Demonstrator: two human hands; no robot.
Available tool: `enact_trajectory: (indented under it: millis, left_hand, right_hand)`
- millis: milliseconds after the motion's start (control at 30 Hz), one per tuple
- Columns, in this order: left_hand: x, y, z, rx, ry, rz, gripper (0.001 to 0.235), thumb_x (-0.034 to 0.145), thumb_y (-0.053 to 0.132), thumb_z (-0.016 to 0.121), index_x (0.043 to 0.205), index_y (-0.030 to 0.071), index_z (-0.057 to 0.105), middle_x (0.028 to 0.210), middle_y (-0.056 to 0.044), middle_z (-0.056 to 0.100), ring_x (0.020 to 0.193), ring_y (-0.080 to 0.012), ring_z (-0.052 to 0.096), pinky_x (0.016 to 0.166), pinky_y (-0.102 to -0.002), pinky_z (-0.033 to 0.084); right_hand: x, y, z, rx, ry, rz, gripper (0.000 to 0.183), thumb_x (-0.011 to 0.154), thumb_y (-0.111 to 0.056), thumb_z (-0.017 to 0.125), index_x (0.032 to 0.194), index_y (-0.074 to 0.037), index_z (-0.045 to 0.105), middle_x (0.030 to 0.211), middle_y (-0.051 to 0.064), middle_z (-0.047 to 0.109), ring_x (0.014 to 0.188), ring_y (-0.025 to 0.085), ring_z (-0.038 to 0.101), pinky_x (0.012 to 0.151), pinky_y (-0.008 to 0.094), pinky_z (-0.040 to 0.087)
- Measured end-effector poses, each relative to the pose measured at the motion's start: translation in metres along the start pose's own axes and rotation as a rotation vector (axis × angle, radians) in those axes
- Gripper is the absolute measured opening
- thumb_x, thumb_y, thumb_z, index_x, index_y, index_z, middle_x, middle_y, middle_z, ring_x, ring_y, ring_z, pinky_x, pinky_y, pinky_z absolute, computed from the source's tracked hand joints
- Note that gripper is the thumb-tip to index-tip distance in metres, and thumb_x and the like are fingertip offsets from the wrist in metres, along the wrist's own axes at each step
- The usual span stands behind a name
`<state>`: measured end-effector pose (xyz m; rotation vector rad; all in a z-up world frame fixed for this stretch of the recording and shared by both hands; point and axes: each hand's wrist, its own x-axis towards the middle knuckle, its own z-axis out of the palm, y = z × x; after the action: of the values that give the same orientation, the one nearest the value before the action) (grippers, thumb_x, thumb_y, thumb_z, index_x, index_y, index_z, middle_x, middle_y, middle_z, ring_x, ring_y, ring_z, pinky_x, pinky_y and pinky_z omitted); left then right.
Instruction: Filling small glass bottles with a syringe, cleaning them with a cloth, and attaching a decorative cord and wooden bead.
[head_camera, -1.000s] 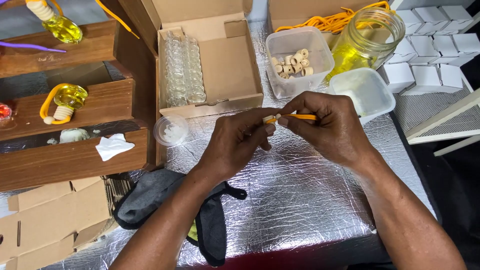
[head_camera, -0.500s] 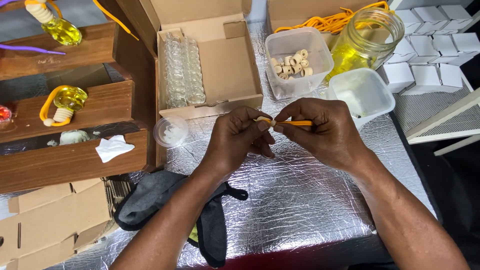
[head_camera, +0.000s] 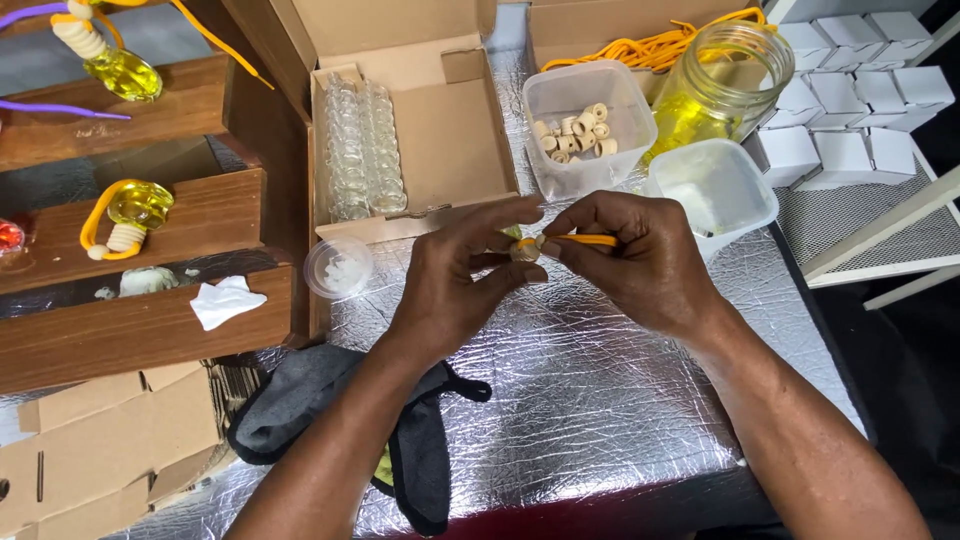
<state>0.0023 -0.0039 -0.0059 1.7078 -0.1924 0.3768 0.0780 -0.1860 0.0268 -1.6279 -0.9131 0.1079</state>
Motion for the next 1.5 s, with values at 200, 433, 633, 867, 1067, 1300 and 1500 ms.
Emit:
enact_trajectory:
  millis: [200, 433, 633, 867, 1067, 1300, 1500]
  left_hand:
    - [0.000, -0.006, 0.004, 0.036, 0.037, 0.050, 0.032, 0.090, 0.003, 0.079, 0.121, 0.011, 0.076, 0.101, -0.013, 0.080, 0.094, -0.0205, 0.076, 0.083, -0.041, 0.068]
    - [-0.002, -0.003, 0.007, 0.077, 0.098, 0.067, 0.030, 0.086, -0.002, 0.081, 0.113, 0.011, 0.079, 0.093, -0.016, 0.079, 0.085, -0.0229, 0.078, 0.072, -0.035, 0.069]
    - [-0.005, -0.001, 0.015, 0.120, 0.151, 0.152, 0.034, 0.084, -0.003, 0.082, 0.117, 0.005, 0.076, 0.092, -0.020, 0.077, 0.082, -0.0287, 0.078, 0.068, -0.037, 0.069]
    - [-0.007, -0.006, 0.021, 0.358, 0.210, 0.379, 0.024, 0.088, -0.006, 0.076, 0.109, 0.005, 0.078, 0.094, -0.016, 0.078, 0.083, -0.0315, 0.079, 0.068, -0.036, 0.069]
    - [-0.007, -0.003, 0.023, 0.394, 0.189, 0.410, 0.021, 0.087, -0.010, 0.073, 0.105, -0.001, 0.074, 0.089, -0.019, 0.075, 0.081, -0.0362, 0.078, 0.065, -0.041, 0.068]
    - [-0.010, -0.014, 0.023, 0.288, 0.181, 0.355, 0.016, 0.088, -0.008, 0.071, 0.102, 0.000, 0.073, 0.088, -0.019, 0.076, 0.081, -0.0363, 0.078, 0.064, -0.038, 0.067]
    - [-0.010, -0.015, 0.020, 0.161, 0.177, 0.245, 0.014, 0.090, -0.003, 0.072, 0.104, -0.001, 0.073, 0.082, -0.020, 0.074, 0.077, -0.0353, 0.078, 0.064, -0.039, 0.069]
  right_hand:
    - [0.002, 0.002, -0.001, 0.023, -0.012, 0.022, 0.017, 0.083, 0.016, 0.070, 0.098, 0.008, 0.073, 0.055, 0.011, 0.061, 0.051, 0.010, 0.049, 0.055, 0.026, 0.044]
    - [-0.001, 0.013, -0.005, -0.012, -0.018, 0.058, 0.013, 0.087, 0.011, 0.071, 0.098, 0.005, 0.073, 0.063, 0.014, 0.068, 0.059, 0.011, 0.054, 0.060, 0.027, 0.047]
    - [-0.002, 0.012, -0.003, 0.001, -0.030, 0.080, 0.011, 0.088, 0.010, 0.069, 0.097, 0.005, 0.072, 0.064, 0.015, 0.069, 0.058, 0.012, 0.055, 0.059, 0.027, 0.047]
    - [0.000, 0.017, -0.005, 0.108, -0.070, 0.124, 0.009, 0.092, 0.009, 0.065, 0.098, 0.006, 0.071, 0.063, 0.011, 0.068, 0.058, 0.009, 0.052, 0.058, 0.023, 0.043]
    - [0.001, 0.014, -0.002, 0.076, -0.065, 0.110, 0.005, 0.092, 0.008, 0.066, 0.093, 0.005, 0.071, 0.056, 0.007, 0.059, 0.052, 0.008, 0.045, 0.054, 0.023, 0.038]
    - [-0.004, 0.004, -0.003, -0.051, -0.040, 0.081, 0.007, 0.090, 0.010, 0.067, 0.090, 0.004, 0.071, 0.053, 0.008, 0.056, 0.049, 0.010, 0.046, 0.052, 0.025, 0.038]
    - [-0.004, -0.002, -0.008, -0.172, -0.027, -0.038, 0.011, 0.087, 0.010, 0.069, 0.093, 0.002, 0.073, 0.050, 0.006, 0.053, 0.042, 0.012, 0.043, 0.046, 0.025, 0.036]
